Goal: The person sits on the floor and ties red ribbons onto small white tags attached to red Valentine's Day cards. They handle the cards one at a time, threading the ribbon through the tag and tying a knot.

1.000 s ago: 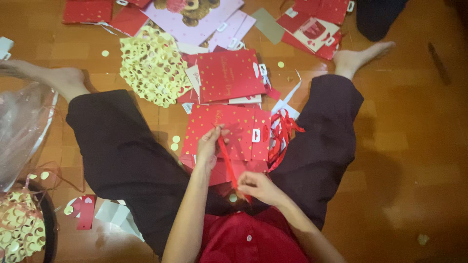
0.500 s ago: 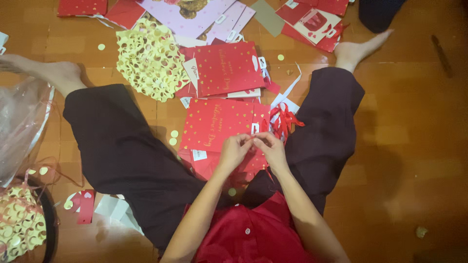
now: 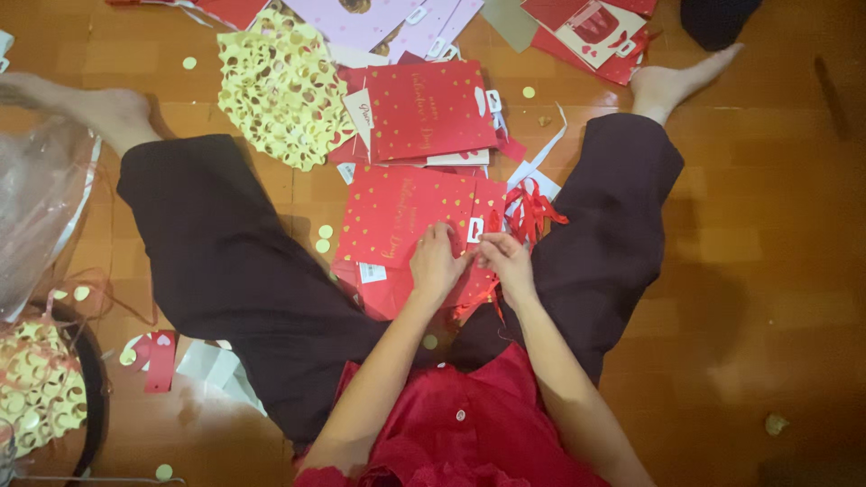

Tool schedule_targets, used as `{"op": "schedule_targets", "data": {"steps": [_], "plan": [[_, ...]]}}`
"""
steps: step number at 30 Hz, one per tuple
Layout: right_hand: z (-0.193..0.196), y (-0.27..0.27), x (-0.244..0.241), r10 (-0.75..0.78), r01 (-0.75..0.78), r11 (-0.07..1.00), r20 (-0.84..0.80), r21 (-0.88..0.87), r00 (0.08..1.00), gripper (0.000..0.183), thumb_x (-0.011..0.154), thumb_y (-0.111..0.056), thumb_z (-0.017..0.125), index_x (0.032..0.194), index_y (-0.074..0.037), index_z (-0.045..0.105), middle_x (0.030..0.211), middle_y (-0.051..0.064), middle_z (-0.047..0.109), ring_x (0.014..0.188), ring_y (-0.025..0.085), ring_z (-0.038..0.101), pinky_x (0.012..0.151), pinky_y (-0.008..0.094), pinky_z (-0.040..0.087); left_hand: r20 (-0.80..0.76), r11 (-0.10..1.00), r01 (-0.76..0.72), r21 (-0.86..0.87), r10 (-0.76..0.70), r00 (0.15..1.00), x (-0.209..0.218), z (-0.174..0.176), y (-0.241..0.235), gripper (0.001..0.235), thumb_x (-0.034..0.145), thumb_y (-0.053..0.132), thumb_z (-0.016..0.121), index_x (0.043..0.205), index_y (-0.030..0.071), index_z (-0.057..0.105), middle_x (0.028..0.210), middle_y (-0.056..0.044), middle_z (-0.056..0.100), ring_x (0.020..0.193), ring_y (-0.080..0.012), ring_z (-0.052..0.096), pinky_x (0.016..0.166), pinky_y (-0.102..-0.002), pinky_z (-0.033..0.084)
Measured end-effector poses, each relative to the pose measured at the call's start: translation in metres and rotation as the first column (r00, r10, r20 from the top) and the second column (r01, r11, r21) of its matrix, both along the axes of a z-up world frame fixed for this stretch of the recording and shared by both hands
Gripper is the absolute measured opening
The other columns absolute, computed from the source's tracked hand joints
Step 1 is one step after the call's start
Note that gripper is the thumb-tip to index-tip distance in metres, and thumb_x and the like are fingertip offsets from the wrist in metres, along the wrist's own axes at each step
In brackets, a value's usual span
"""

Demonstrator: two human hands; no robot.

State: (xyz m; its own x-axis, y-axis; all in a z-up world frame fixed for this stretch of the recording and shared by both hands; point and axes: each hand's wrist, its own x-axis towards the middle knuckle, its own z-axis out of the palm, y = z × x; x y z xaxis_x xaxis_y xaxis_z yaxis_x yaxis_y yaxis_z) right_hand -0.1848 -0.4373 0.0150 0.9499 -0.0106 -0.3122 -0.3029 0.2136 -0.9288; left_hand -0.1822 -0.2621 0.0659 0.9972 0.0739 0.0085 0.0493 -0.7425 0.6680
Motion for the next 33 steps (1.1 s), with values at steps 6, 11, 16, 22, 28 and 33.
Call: {"op": "schedule_targets", "data": {"steps": [6, 11, 16, 22, 28, 33], "plan": [[0.0, 0.017, 0.001, 0.014, 0.002, 0.971, 0.063, -0.24, 0.998, 0.019, 0.098, -0.007, 0.065, 0.114, 0.001, 0.07, 0.099, 0.006, 0.074, 0.082, 0.01, 0.069, 0.071, 0.029, 0.059, -0.079, 0.966, -0.054, -0.254, 0.035, 0.996, 0.003, -0.029, 0.013, 0.044, 0.078, 0.036, 0.084, 0.104, 0.005, 0.066, 0.089, -0.012, 0.07, 0.085, -0.0302, 0.071, 0.074, -0.044, 0.056], [0.012, 0.033, 0.001, -0.004, 0.082, 0.92, 0.2, -0.382, 0.98, 0.017, 0.096, -0.005, 0.067, 0.112, -0.001, 0.068, 0.101, 0.003, 0.074, 0.088, 0.009, 0.07, 0.075, 0.028, 0.058, -0.204, 0.84, -0.172, -0.515, 0.075, 0.976, 0.006, -0.032, 0.025, 0.041, 0.085, 0.036, 0.071, 0.116, 0.009, 0.071, 0.089, -0.007, 0.075, 0.083, -0.0245, 0.077, 0.076, -0.038, 0.061], [0.013, 0.036, -0.002, 0.012, 0.085, 0.946, 0.297, -0.312, 0.955, 0.012, 0.098, -0.004, 0.066, 0.109, 0.0, 0.067, 0.097, 0.004, 0.073, 0.088, 0.01, 0.07, 0.08, 0.026, 0.056, 0.007, 0.985, -0.07, -0.157, 0.072, 0.997, -0.004, -0.002, 0.012, 0.057, 0.07, 0.035, 0.086, 0.113, 0.004, 0.066, 0.095, -0.013, 0.07, 0.091, -0.0317, 0.068, 0.072, -0.044, 0.055], [0.021, 0.034, -0.005, 0.02, 0.115, 0.918, 0.336, -0.378, 0.942, 0.012, 0.097, -0.004, 0.068, 0.109, -0.002, 0.067, 0.1, 0.003, 0.074, 0.092, 0.009, 0.068, 0.083, 0.025, 0.055, -0.095, 0.96, -0.083, -0.268, 0.06, 0.994, -0.002, -0.009, 0.014, 0.041, 0.082, 0.031, 0.077, 0.112, 0.005, 0.071, 0.095, -0.012, 0.074, 0.091, -0.0287, 0.074, 0.077, -0.041, 0.057], [0.044, 0.049, -0.009, 0.266, 0.163, 0.65, 0.424, -0.742, 0.866, 0.009, 0.09, -0.008, 0.074, 0.097, -0.005, 0.07, 0.092, 0.008, 0.068, 0.082, 0.024, 0.071, 0.074, 0.035, 0.055, -0.091, 0.829, -0.075, -0.555, 0.029, 0.995, -0.007, -0.037, 0.034, 0.034, 0.091, 0.025, 0.067, 0.116, 0.004, 0.075, 0.097, -0.016, 0.079, 0.088, -0.0213, 0.078, 0.078, -0.034, 0.059], [0.051, 0.055, -0.008, 0.33, 0.171, 0.516, 0.379, -0.839, 0.865, 0.009, 0.088, -0.013, 0.075, 0.095, -0.008, 0.072, 0.092, 0.009, 0.067, 0.078, 0.029, 0.069, 0.069, 0.041, 0.054, -0.145, 0.85, -0.109, -0.515, 0.04, 0.989, -0.01, -0.028, 0.031, 0.032, 0.09, 0.025, 0.069, 0.116, 0.007, 0.077, 0.093, -0.015, 0.079, 0.082, -0.0211, 0.077, 0.076, -0.034, 0.057]]}}
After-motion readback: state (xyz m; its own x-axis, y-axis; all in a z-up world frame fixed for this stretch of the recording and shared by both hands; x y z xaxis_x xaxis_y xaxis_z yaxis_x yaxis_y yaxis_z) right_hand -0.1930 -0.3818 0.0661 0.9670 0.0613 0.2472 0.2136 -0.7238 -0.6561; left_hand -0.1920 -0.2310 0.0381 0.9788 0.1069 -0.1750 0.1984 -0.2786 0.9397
